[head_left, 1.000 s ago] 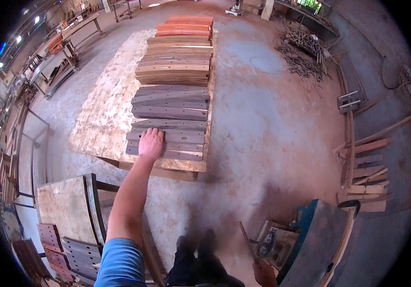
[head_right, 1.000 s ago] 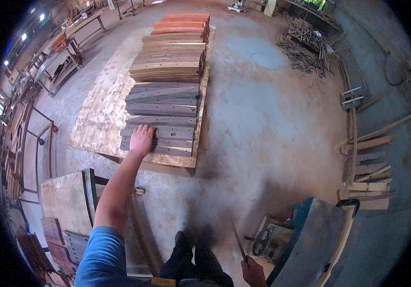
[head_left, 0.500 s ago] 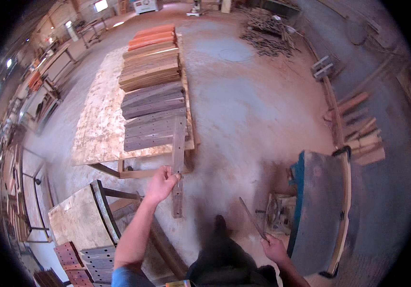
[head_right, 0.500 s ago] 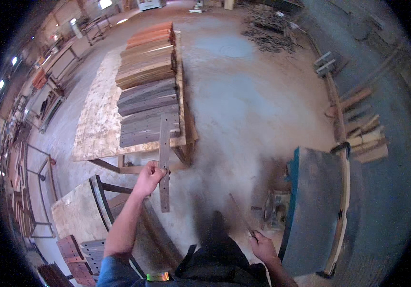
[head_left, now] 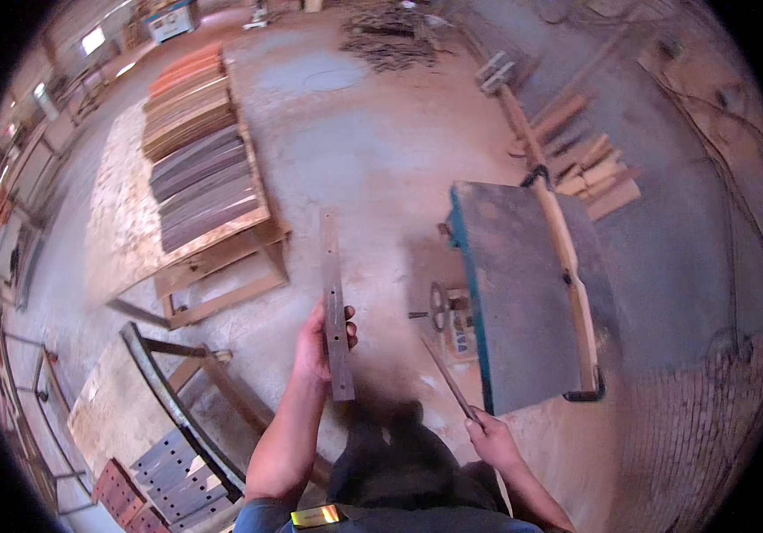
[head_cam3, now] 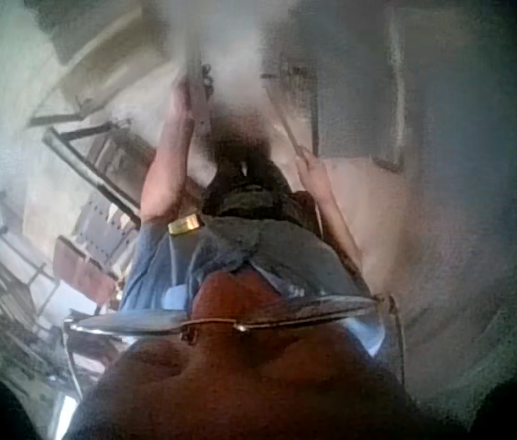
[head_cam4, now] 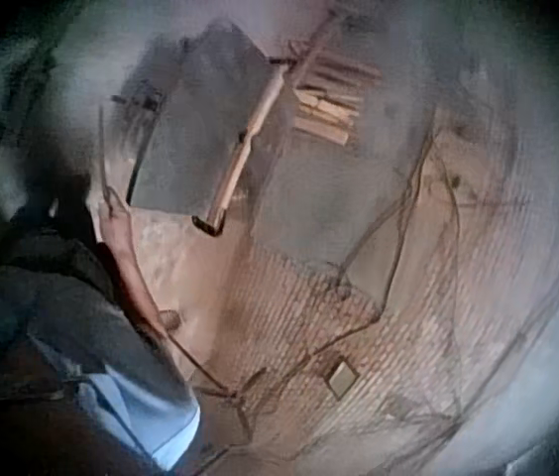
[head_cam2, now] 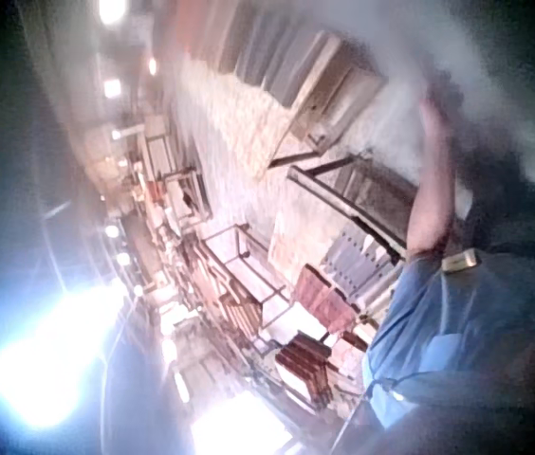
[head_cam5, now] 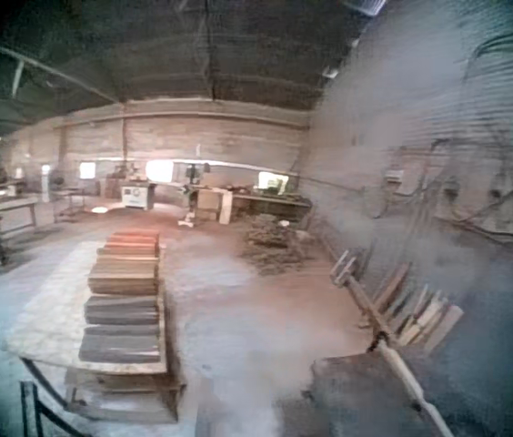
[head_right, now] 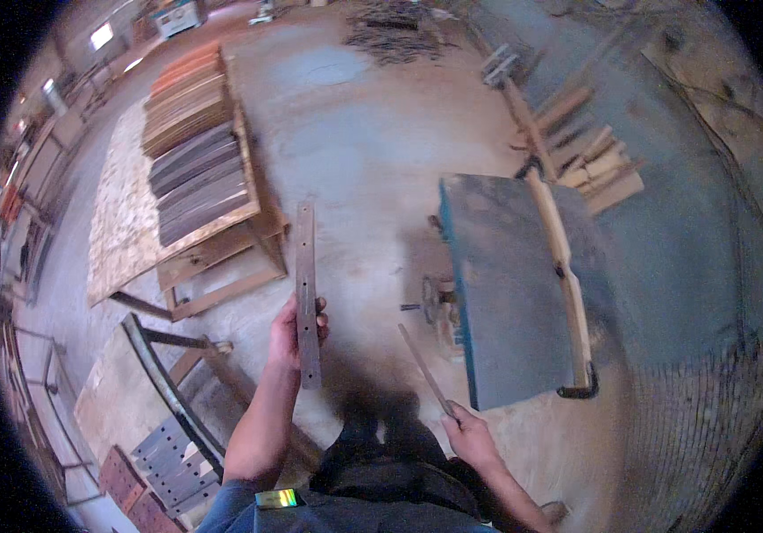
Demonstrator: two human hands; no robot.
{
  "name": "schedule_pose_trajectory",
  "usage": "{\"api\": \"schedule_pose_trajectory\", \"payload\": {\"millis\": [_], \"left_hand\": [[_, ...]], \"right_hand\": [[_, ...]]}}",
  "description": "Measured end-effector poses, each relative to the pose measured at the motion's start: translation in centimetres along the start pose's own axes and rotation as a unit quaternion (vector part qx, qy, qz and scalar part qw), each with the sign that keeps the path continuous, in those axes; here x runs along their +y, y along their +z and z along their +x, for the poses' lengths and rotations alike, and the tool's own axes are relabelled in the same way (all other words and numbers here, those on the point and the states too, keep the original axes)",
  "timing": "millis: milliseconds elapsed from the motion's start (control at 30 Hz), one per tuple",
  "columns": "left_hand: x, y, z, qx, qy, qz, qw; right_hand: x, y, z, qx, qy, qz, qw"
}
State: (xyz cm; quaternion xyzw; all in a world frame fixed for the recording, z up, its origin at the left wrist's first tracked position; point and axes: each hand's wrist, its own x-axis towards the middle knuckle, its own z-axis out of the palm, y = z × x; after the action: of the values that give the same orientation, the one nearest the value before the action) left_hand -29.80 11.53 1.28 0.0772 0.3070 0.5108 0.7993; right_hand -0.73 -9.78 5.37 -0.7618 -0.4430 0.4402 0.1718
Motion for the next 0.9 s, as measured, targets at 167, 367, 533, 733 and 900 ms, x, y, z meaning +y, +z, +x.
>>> {"api": "schedule_pose_trajectory", "payload": {"millis": [167, 367, 533, 733, 900], "left_hand": [[-8.1, 3.2, -0.5, 0.005, -0.028, 0.129, 0.991], [-22.3, 9.4, -0.6, -0.106, -0.076, 0.198, 0.971], [-36.1, 13.3, 0.7, -0.123, -0.094, 0.348, 0.925], [-48.9, 18.9, 3.1, -0.128, -0.085, 0.448, 0.881], [-52.8, 22.0, 5.2, -0.095, -0.067, 0.583, 0.804]], "right_hand": [[5.2, -3.2, -4.0, 0.031, 0.058, 0.026, 0.997], [12.6, -9.0, -9.3, 0.066, 0.112, 0.092, 0.987], [23.2, -12.3, -13.4, 0.15, 0.123, 0.12, 0.974], [29.6, -16.8, -18.3, 0.181, 0.204, 0.201, 0.941], [34.4, -16.6, -20.7, 0.219, 0.172, 0.233, 0.932]]}}
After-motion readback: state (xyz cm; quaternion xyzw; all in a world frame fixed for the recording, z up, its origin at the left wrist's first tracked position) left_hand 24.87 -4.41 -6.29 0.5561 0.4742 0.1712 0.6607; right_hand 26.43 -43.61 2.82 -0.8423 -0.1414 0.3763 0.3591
